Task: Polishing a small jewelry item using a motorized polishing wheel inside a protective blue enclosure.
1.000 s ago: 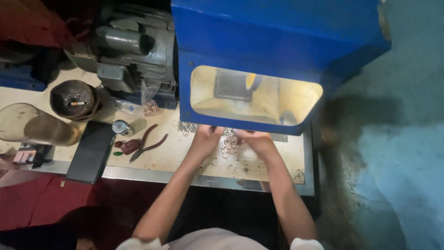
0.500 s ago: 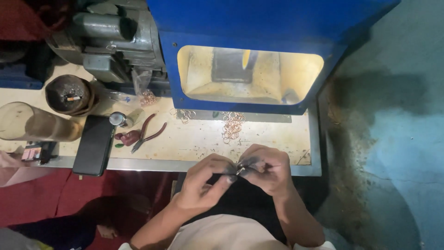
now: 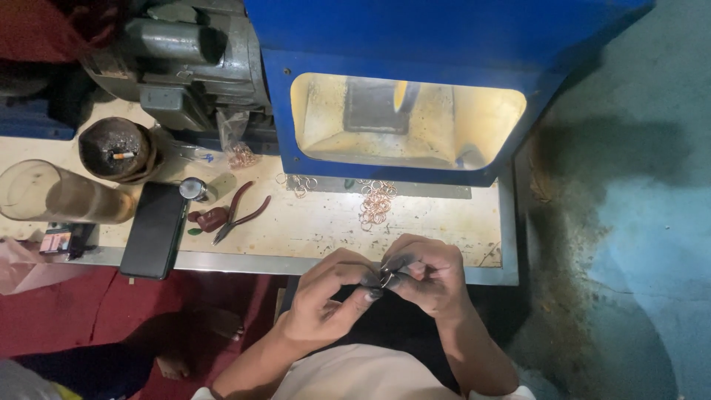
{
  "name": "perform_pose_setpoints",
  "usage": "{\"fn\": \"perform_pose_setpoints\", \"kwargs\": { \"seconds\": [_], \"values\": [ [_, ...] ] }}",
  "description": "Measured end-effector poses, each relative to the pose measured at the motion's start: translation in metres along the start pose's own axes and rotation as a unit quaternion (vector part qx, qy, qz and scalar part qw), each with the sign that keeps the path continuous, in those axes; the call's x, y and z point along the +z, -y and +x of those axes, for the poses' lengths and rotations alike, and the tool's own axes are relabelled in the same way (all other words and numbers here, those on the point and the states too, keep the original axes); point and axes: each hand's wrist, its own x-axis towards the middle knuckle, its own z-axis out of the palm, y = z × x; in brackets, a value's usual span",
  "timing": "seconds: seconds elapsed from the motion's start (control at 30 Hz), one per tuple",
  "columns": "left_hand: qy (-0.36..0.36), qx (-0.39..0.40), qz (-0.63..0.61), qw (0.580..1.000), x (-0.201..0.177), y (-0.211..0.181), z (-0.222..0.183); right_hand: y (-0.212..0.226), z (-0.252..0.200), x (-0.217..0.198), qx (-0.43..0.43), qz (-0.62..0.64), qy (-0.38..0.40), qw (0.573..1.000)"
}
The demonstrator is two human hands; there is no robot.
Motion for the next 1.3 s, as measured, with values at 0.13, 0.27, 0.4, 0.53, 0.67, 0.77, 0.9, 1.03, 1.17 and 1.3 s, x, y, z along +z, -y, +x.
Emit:
{"fn": "perform_pose_setpoints", "kwargs": {
  "seconds": [0.13,0.27,0.4,0.53,0.67,0.77,0.9,1.03,1.17,1.3],
  "values": [
    [-0.003,0.004,0.008,1.000,0.000,0.003,-0.001,-0.005,-0.002,0.000,0.002,0.005,-0.010,1.000],
    [-0.003,0.004,0.016,1.000,0.000,0.004,-0.001,-0.007,-0.001,-0.001,0.008,0.007,-0.007,1.000],
    [-0.002,0.014,0.036,0.999,0.000,0.005,0.000,-0.011,-0.002,-0.002,0.005,0.007,-0.008,1.000],
    [-0.005,0.016,0.039,0.999,0.000,0.007,0.001,-0.014,0.000,-0.002,0.003,0.013,-0.008,1.000],
    [-0.009,-0.006,0.028,1.000,-0.001,0.006,0.003,-0.019,0.001,-0.003,0.004,0.020,-0.008,1.000],
    [-0.010,-0.017,0.021,1.000,-0.001,0.011,0.002,-0.019,0.003,-0.002,0.009,0.025,-0.005,1.000],
    [-0.011,-0.037,-0.017,0.999,0.000,0.025,-0.002,-0.025,0.005,-0.004,0.028,0.020,-0.002,0.999],
    [-0.006,-0.166,-0.045,0.985,-0.010,0.050,-0.009,-0.046,0.012,-0.018,0.080,-0.058,0.001,0.995],
    [-0.143,-0.309,-0.139,0.930,-0.043,0.089,-0.035,-0.061,0.018,-0.047,0.217,-0.315,-0.077,0.921],
    [-0.309,-0.247,-0.591,0.703,-0.092,0.100,-0.054,-0.076,0.013,-0.075,0.317,-0.537,-0.024,0.781]
  ]
}}
